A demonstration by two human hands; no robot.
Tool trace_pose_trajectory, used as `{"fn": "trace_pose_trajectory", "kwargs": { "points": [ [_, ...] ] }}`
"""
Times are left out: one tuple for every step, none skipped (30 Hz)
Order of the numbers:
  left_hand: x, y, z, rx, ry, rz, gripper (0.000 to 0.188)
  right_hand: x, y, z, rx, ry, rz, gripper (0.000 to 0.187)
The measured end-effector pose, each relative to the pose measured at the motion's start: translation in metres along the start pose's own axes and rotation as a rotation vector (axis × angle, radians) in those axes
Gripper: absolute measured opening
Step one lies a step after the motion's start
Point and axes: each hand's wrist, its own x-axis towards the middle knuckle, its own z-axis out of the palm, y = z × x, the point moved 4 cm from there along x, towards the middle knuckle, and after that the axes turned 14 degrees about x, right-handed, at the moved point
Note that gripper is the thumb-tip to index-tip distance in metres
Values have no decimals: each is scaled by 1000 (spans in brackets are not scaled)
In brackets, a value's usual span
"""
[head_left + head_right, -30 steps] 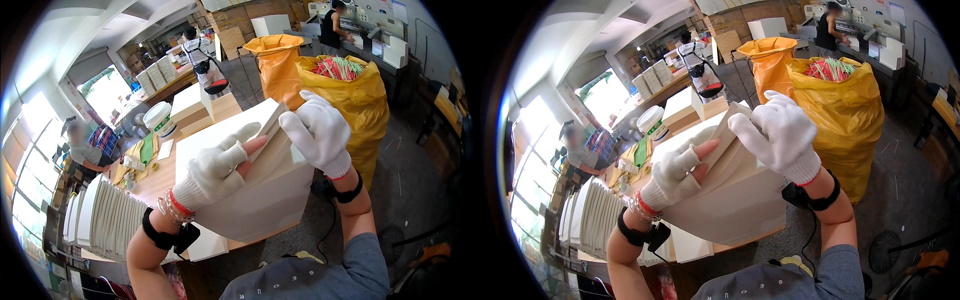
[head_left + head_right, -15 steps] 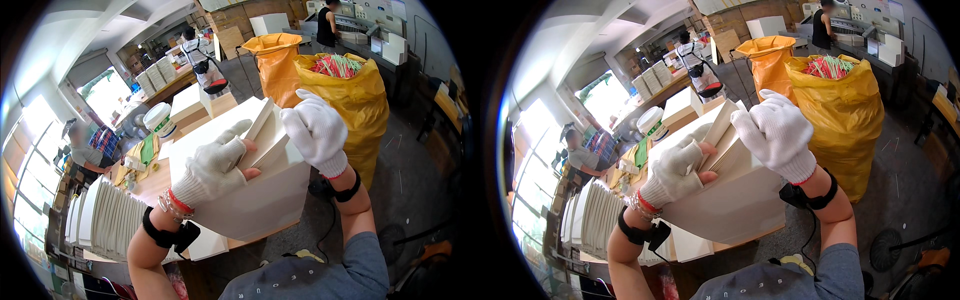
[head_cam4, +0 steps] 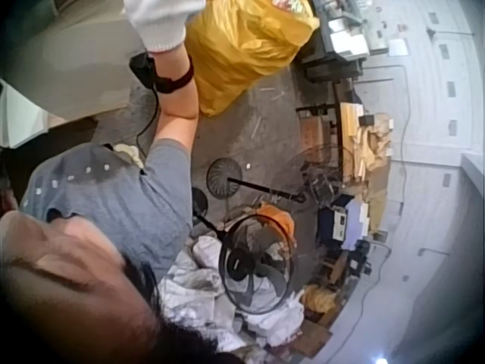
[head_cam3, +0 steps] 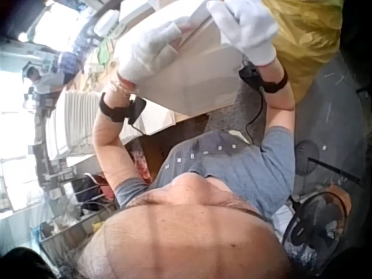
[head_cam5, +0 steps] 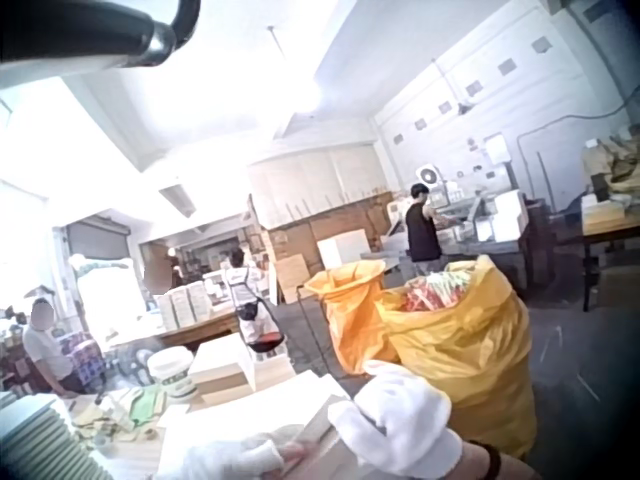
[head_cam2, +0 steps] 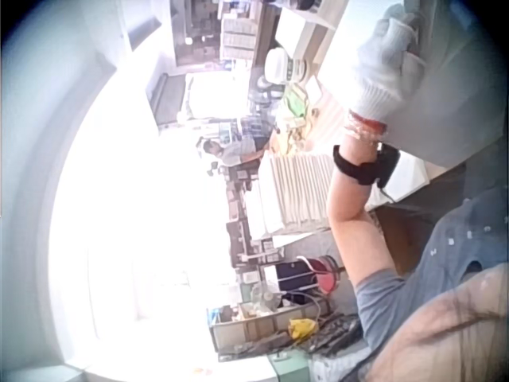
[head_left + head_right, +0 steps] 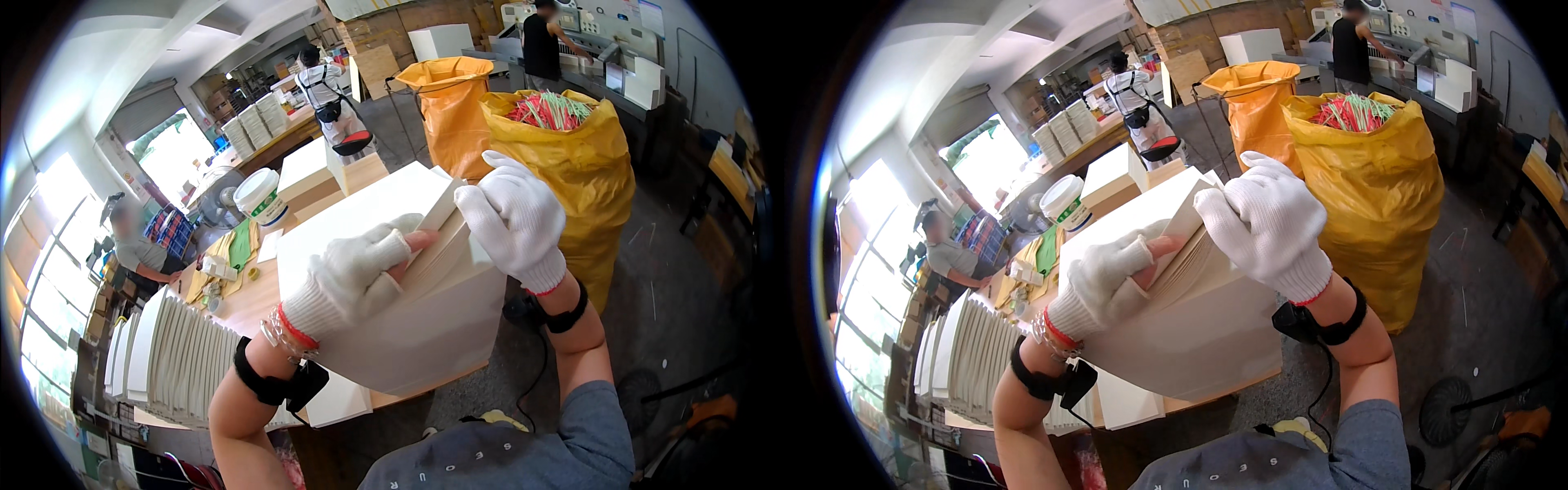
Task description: The person folds white cardboard sheets into boxes by hand, aligning edges and pressing creases before stacking them onto a large pile on a workbench.
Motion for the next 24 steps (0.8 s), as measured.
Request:
{"fn": "trace_pose_trajectory", "kwargs": {
  "points": [
    [2,-1,0,-45,-30,-32,36,-2,0,0,-31,-15,-20,9],
    [3,-1,0,-49,-12,-34,36,-4,1,0,-62,-29,-39,11],
    [3,-1,0,-53,6,-35,37,-5,1,0,-93,-44,-59,12],
    [3,2,2,-14,72,-7,37,-6,1,0,-88,-42,-60,14],
    [3,4,2,24,137,22,38,-6,1,-1,-84,-40,-60,15],
    [3,3,2,41,174,41,42,-6,1,-1,-81,-39,-61,17],
    [3,2,2,60,211,59,47,-6,1,-1,-88,-39,-72,16],
    [3,2,1,79,248,77,51,-7,1,-1,-97,-39,-82,16],
    [3,4,0,76,255,82,48,-7,0,-2,-106,-40,-93,15],
    [3,5,0,72,262,84,45,-7,1,-2,-107,-50,-89,15],
    [4,6,-1,68,270,88,42,-7,1,-3,-109,-61,-85,14],
    [5,6,0,83,265,81,40,-7,1,-3,-111,-72,-80,13],
    [3,7,0,103,260,69,38,-5,0,-3,-88,-60,-68,12],
    [2,8,0,122,254,58,37,-4,-1,-2,-65,-47,-55,11],
    [1,8,-1,79,206,52,37,-2,-2,-1,-41,-35,-43,10],
    [1,8,-2,28,158,57,37,-3,-1,-1,-37,-28,-27,10],
    [2,6,-1,-4,124,60,37,-4,1,-2,-33,-21,-11,9],
    [3,5,0,-35,89,60,36,-5,2,-2,-28,-14,5,8],
    [3,2,1,-42,67,56,35,-6,3,-2,-17,-5,26,8],
    [4,3,1,-33,74,53,34,-7,5,-2,-5,4,47,8],
    [4,3,2,-25,80,50,34,-7,6,-3,7,14,68,8],
    [3,6,2,-1,112,49,34,-8,5,-2,-4,13,55,8],
    [3,8,1,23,144,48,34,-8,5,-2,-15,11,43,8],
    [4,9,1,19,147,47,36,-8,5,-2,-27,10,31,8]
  ]
}}
